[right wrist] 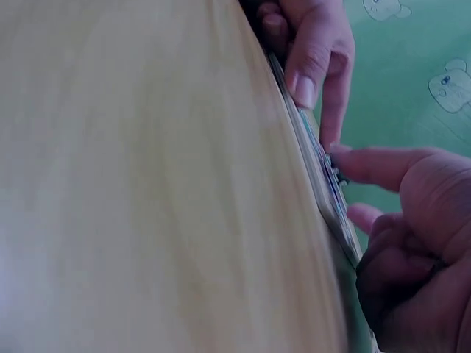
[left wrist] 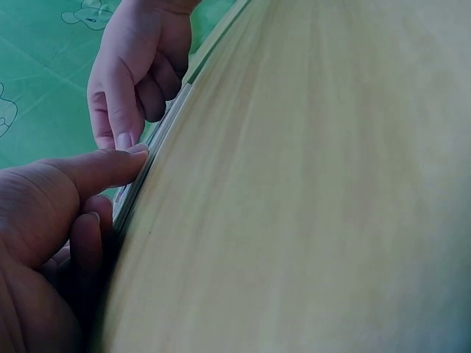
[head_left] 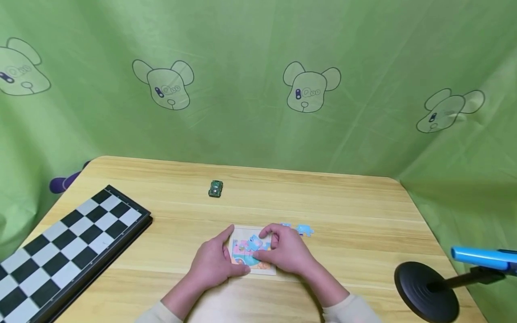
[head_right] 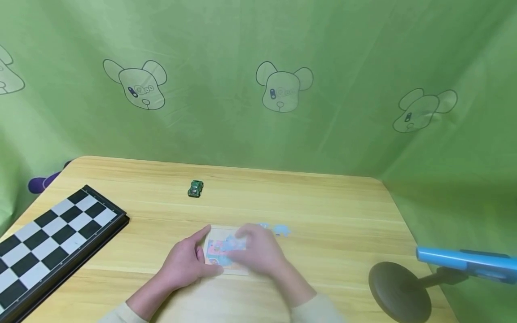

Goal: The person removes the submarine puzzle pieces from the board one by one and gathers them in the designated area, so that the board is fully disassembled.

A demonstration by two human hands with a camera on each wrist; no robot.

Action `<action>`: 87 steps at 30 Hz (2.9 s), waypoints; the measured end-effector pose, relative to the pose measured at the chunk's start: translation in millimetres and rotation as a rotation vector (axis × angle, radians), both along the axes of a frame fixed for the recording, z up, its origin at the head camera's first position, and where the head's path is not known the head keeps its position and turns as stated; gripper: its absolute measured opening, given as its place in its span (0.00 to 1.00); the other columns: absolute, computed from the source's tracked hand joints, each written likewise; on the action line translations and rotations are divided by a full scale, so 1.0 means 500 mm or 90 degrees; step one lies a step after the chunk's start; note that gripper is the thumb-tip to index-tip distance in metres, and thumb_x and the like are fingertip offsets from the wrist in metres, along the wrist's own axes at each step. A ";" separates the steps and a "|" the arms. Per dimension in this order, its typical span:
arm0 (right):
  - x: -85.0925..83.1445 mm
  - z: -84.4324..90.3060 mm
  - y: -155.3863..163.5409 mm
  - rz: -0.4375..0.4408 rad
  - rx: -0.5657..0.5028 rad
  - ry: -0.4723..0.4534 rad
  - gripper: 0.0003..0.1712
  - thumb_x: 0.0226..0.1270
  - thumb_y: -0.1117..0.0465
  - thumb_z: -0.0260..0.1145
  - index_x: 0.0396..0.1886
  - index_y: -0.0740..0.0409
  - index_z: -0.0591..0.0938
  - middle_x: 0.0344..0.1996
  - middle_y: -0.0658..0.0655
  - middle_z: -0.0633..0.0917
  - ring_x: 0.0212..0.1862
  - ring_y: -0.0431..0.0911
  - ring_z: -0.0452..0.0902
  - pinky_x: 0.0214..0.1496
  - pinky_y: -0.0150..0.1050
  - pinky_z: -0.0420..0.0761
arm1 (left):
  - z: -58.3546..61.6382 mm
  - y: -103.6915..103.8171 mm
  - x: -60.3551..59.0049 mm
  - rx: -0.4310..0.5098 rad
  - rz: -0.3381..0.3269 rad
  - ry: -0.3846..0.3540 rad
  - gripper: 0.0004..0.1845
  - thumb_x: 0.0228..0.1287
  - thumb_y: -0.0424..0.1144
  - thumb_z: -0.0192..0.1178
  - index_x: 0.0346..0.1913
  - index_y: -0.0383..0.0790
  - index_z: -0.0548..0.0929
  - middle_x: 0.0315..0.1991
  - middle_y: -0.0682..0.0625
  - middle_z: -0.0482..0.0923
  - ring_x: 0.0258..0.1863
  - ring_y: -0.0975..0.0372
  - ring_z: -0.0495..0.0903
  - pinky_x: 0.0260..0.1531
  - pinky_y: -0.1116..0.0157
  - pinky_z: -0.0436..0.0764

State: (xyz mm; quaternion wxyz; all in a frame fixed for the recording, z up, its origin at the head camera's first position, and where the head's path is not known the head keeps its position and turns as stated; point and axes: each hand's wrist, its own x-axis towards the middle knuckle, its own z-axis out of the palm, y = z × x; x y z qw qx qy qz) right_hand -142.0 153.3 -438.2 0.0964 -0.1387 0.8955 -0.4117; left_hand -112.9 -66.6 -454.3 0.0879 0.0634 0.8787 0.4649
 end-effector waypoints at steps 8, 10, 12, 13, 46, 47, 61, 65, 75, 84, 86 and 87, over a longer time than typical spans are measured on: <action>0.003 0.003 -0.013 0.002 0.004 0.005 0.18 0.52 0.58 0.81 0.41 0.56 0.84 0.14 0.46 0.70 0.17 0.37 0.61 0.20 0.32 0.64 | 0.000 0.001 0.000 0.004 -0.001 0.005 0.59 0.36 0.48 0.83 0.74 0.33 0.65 0.16 0.54 0.70 0.16 0.64 0.69 0.15 0.66 0.67; 0.004 0.006 -0.012 0.009 -0.013 0.000 0.17 0.52 0.60 0.80 0.41 0.56 0.84 0.14 0.46 0.68 0.17 0.37 0.60 0.21 0.32 0.63 | -0.001 0.001 0.000 0.003 -0.001 0.004 0.59 0.36 0.47 0.83 0.74 0.33 0.65 0.17 0.54 0.71 0.16 0.63 0.69 0.15 0.66 0.67; 0.006 0.010 -0.009 0.015 -0.025 -0.005 0.17 0.53 0.62 0.79 0.42 0.56 0.84 0.14 0.46 0.67 0.17 0.38 0.59 0.22 0.33 0.64 | -0.001 0.001 -0.001 0.000 0.000 0.003 0.59 0.36 0.48 0.83 0.74 0.33 0.64 0.17 0.54 0.71 0.16 0.63 0.69 0.16 0.66 0.67; 0.007 0.012 -0.007 0.017 -0.032 -0.009 0.16 0.54 0.62 0.79 0.42 0.56 0.84 0.14 0.46 0.66 0.18 0.38 0.58 0.23 0.33 0.64 | -0.001 0.001 -0.001 -0.001 0.001 0.002 0.59 0.36 0.48 0.83 0.74 0.33 0.64 0.17 0.54 0.70 0.17 0.63 0.69 0.16 0.65 0.68; -0.004 0.027 0.245 -0.053 -0.051 0.042 0.19 0.56 0.64 0.78 0.48 0.58 0.84 0.17 0.46 0.62 0.21 0.38 0.59 0.41 0.37 0.70 | 0.000 0.002 0.006 0.039 0.007 -0.009 0.53 0.46 0.42 0.78 0.75 0.33 0.63 0.16 0.54 0.74 0.09 0.62 0.72 0.13 0.64 0.71; -0.005 0.028 0.250 -0.054 -0.045 0.042 0.19 0.56 0.64 0.78 0.48 0.58 0.84 0.17 0.46 0.62 0.21 0.39 0.59 0.41 0.37 0.70 | 0.000 0.002 0.006 0.037 0.007 -0.008 0.53 0.46 0.42 0.78 0.75 0.33 0.63 0.16 0.54 0.73 0.09 0.62 0.72 0.13 0.64 0.71; -0.030 0.016 0.308 -0.062 0.002 0.027 0.19 0.57 0.62 0.77 0.48 0.60 0.83 0.18 0.48 0.63 0.22 0.41 0.61 0.40 0.37 0.69 | -0.001 0.001 0.006 0.047 0.004 -0.010 0.54 0.45 0.41 0.78 0.75 0.32 0.62 0.16 0.54 0.74 0.09 0.63 0.71 0.11 0.65 0.70; -0.036 0.006 0.316 -0.062 0.006 0.025 0.19 0.58 0.63 0.77 0.48 0.60 0.84 0.18 0.49 0.63 0.22 0.40 0.60 0.40 0.36 0.68 | -0.003 0.001 0.005 0.041 0.004 -0.007 0.54 0.44 0.42 0.78 0.75 0.32 0.63 0.16 0.54 0.74 0.10 0.63 0.71 0.11 0.65 0.70; -0.044 -0.002 0.322 -0.057 -0.011 -0.004 0.19 0.60 0.64 0.75 0.50 0.62 0.83 0.17 0.48 0.61 0.21 0.40 0.57 0.41 0.36 0.69 | -0.003 0.000 0.002 0.046 -0.001 -0.015 0.55 0.42 0.42 0.79 0.75 0.32 0.62 0.16 0.53 0.74 0.10 0.63 0.72 0.12 0.64 0.71; -0.045 -0.004 0.324 -0.071 -0.021 -0.017 0.20 0.60 0.63 0.76 0.52 0.62 0.83 0.18 0.49 0.62 0.22 0.41 0.58 0.40 0.36 0.68 | 0.001 -0.002 0.002 0.062 -0.009 -0.032 0.58 0.39 0.40 0.80 0.76 0.33 0.60 0.16 0.53 0.74 0.09 0.62 0.73 0.12 0.64 0.72; -0.045 -0.005 0.324 -0.071 -0.023 -0.018 0.21 0.60 0.62 0.76 0.52 0.62 0.83 0.18 0.49 0.62 0.22 0.41 0.58 0.41 0.36 0.68 | 0.002 -0.002 0.001 0.064 -0.009 -0.033 0.58 0.39 0.40 0.80 0.76 0.33 0.60 0.16 0.52 0.74 0.09 0.62 0.73 0.12 0.64 0.72; -0.045 -0.005 0.325 -0.070 -0.023 -0.018 0.21 0.60 0.62 0.76 0.52 0.62 0.83 0.18 0.49 0.62 0.22 0.41 0.58 0.41 0.36 0.68 | 0.002 -0.002 0.001 0.066 -0.009 -0.034 0.58 0.39 0.40 0.80 0.76 0.33 0.60 0.16 0.52 0.74 0.09 0.61 0.73 0.12 0.64 0.72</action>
